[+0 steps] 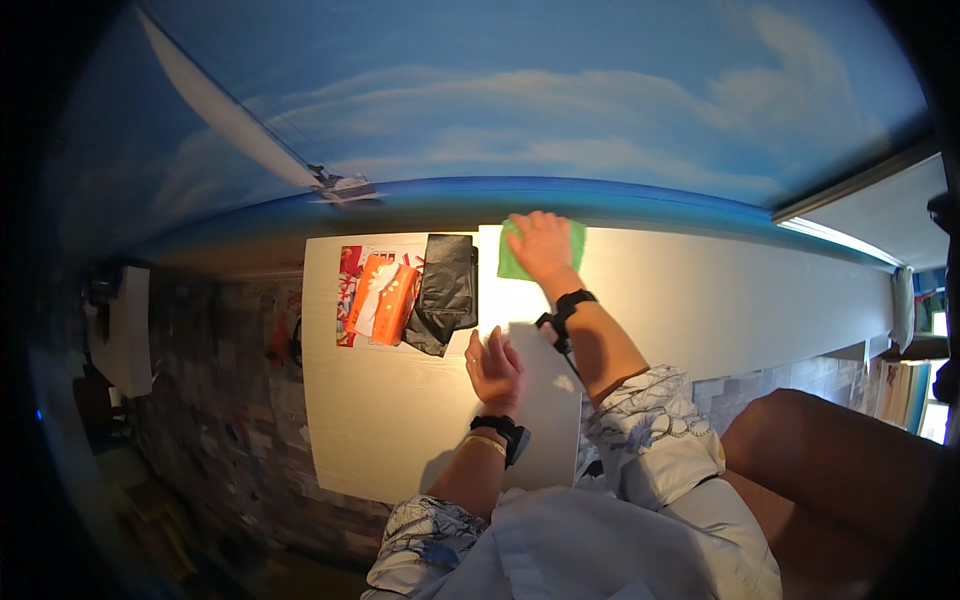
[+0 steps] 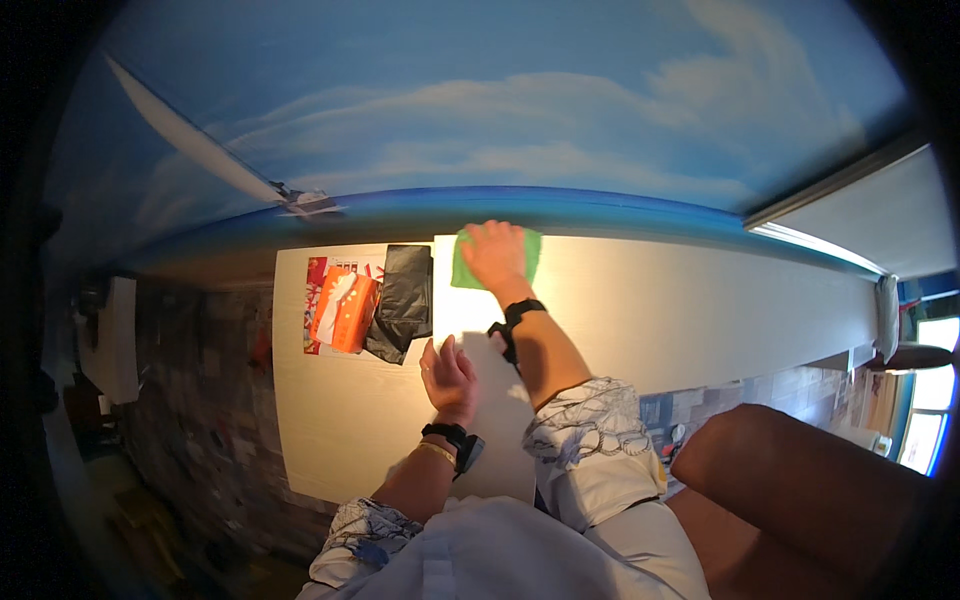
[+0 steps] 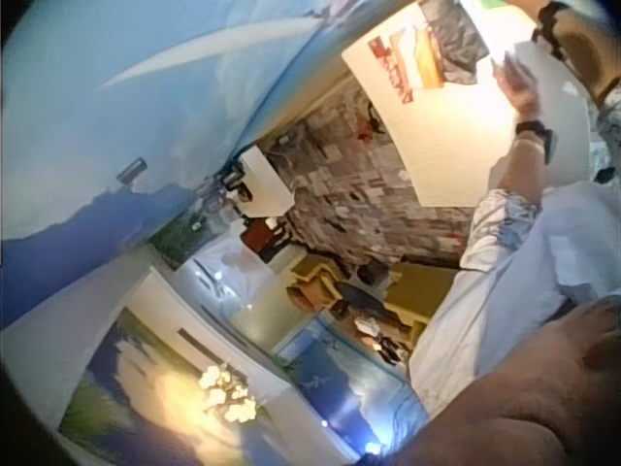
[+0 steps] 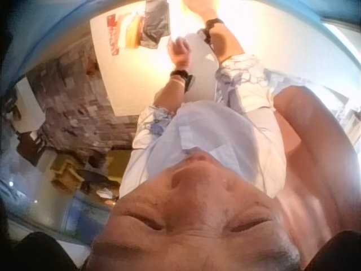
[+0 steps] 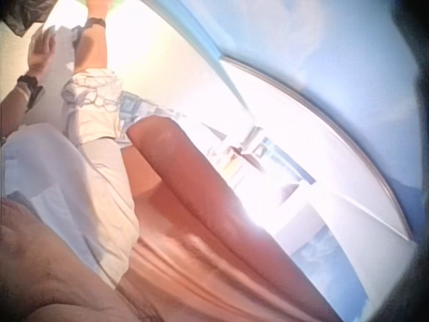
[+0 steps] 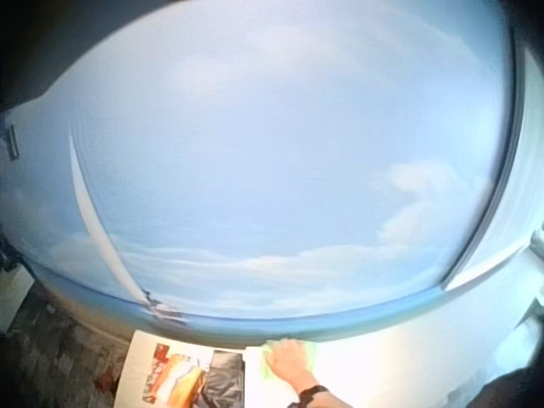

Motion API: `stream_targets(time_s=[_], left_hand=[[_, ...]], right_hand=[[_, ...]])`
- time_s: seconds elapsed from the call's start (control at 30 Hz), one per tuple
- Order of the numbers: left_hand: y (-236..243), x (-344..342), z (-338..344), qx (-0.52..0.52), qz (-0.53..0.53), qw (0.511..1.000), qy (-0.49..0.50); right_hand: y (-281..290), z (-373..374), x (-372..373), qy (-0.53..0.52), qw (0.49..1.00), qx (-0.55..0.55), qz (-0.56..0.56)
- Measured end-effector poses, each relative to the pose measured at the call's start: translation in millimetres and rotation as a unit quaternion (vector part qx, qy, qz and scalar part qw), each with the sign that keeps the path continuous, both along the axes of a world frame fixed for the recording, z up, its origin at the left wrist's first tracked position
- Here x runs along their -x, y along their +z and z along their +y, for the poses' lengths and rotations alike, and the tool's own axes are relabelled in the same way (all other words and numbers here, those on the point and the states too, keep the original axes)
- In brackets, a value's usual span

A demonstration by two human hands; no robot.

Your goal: The person wipes a light-colored countertop and adjacent wall surfaces using a green cloth. They move items such as a cutting board, a kettle, and a small black device aside to reach the areas underneath, then wipe the top and side panels of the counter and the wall above.

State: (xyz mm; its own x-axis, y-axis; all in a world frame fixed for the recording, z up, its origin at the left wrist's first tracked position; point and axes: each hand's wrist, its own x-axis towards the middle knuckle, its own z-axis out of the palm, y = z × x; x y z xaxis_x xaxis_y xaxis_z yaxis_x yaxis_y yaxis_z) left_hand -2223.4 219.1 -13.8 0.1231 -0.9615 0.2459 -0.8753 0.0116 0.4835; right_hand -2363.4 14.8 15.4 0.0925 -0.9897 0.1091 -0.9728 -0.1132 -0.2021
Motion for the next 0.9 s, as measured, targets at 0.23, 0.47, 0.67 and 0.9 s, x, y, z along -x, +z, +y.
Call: stream_targets(time_s=[0.23, 0.47, 0.67, 0.9], left_hand=[[2.9, 1.3, -0.9, 0.043, -0.02, 0.999, -0.001], [10.9, 2.1, -1.6, -0.01, 0.005, 1.0, 0.001], [20.0, 2.9, -4.1, -0.053, 0.007, 0.999, 0.001], [20.4, 4.7, -3.4, -0.038, -0.012, 0.999, -0.008]], right_hand=[[-10.0, 54.5, 159.0, -0.233, 0.969, 0.054, 0.062], [-16.4, 125.9, 100.2, -0.169, 0.975, 0.027, 0.144], [5.7, 211.1, -1.4, 0.039, 0.997, 0.06, -0.035], [1.2, 271.9, 101.8, -0.049, 0.992, 0.112, -0.011]])
